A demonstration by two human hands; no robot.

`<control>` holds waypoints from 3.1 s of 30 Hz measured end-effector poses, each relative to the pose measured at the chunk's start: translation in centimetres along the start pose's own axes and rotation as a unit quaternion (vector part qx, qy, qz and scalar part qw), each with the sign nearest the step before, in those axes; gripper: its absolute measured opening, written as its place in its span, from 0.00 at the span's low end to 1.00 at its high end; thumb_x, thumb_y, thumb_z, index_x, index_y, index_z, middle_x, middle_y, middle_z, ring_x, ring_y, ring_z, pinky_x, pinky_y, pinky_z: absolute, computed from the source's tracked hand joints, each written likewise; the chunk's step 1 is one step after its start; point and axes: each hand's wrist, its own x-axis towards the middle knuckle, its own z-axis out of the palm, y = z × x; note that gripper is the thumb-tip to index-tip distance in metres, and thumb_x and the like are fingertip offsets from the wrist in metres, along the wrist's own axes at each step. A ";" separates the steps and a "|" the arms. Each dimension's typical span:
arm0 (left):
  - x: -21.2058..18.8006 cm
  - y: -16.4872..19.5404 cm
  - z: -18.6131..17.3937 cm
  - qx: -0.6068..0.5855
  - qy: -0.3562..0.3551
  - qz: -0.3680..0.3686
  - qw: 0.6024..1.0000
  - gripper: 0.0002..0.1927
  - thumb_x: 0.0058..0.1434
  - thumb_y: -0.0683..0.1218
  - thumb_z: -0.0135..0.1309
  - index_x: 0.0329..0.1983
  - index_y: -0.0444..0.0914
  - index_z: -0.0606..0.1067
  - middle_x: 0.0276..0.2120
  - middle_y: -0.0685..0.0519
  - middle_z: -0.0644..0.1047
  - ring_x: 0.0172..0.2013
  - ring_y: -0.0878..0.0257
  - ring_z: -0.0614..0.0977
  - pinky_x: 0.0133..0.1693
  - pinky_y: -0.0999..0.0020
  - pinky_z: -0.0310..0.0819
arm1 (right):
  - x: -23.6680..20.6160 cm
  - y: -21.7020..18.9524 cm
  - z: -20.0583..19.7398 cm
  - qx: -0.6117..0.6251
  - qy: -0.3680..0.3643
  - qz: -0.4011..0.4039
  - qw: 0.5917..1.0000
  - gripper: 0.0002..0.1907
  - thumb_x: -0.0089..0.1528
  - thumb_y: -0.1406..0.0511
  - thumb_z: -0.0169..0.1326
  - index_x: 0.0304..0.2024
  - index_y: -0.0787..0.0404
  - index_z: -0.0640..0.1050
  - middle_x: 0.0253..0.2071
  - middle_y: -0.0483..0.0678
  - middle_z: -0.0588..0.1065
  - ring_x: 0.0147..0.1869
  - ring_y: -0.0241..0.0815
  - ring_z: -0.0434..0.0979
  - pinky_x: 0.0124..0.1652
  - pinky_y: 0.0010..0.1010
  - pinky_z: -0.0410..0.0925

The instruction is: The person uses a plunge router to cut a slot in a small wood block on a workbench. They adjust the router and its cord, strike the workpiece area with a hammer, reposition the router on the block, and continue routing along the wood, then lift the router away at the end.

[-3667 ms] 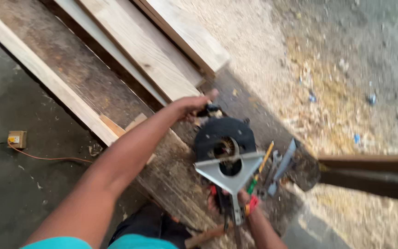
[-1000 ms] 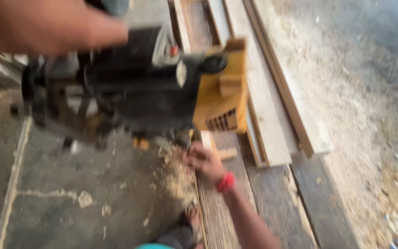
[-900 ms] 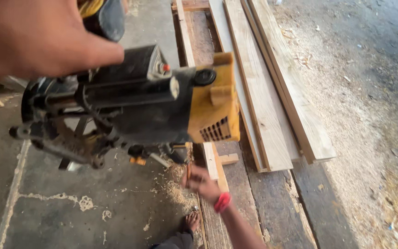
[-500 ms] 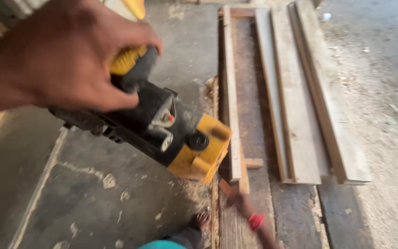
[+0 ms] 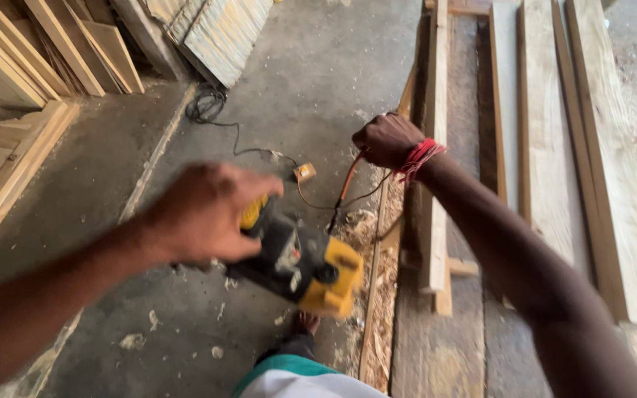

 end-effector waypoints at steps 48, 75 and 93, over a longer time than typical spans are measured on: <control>1.8 -10.7 20.7 -0.355 0.109 -0.294 0.881 0.40 0.37 0.46 0.67 0.60 0.47 0.73 0.19 0.51 0.79 0.25 0.53 0.84 0.31 0.57 0.76 | -6.5 -22.4 3.5 0.178 0.180 0.232 0.939 0.19 0.59 0.67 0.57 0.52 0.66 0.76 0.57 0.56 0.73 0.60 0.61 0.72 0.56 0.48 0.67; -3.8 -11.7 20.9 -0.524 0.144 -0.278 0.793 0.29 0.42 0.34 0.62 0.51 0.35 0.75 0.36 0.57 0.74 0.36 0.70 0.75 0.39 0.75 0.71 | -9.9 -14.0 18.0 0.241 0.118 0.136 0.954 0.35 0.50 0.62 0.63 0.60 0.60 0.73 0.61 0.59 0.74 0.65 0.59 0.72 0.64 0.45 0.64; -5.4 -7.4 36.5 -0.838 0.105 -0.445 0.297 0.19 0.54 0.48 0.51 0.48 0.39 0.77 0.42 0.51 0.79 0.43 0.53 0.80 0.44 0.55 0.76 | -7.7 -4.2 -2.7 0.083 -0.425 0.123 0.893 0.23 0.67 0.50 0.51 0.27 0.60 0.78 0.24 0.47 0.75 0.25 0.42 0.74 0.25 0.34 0.73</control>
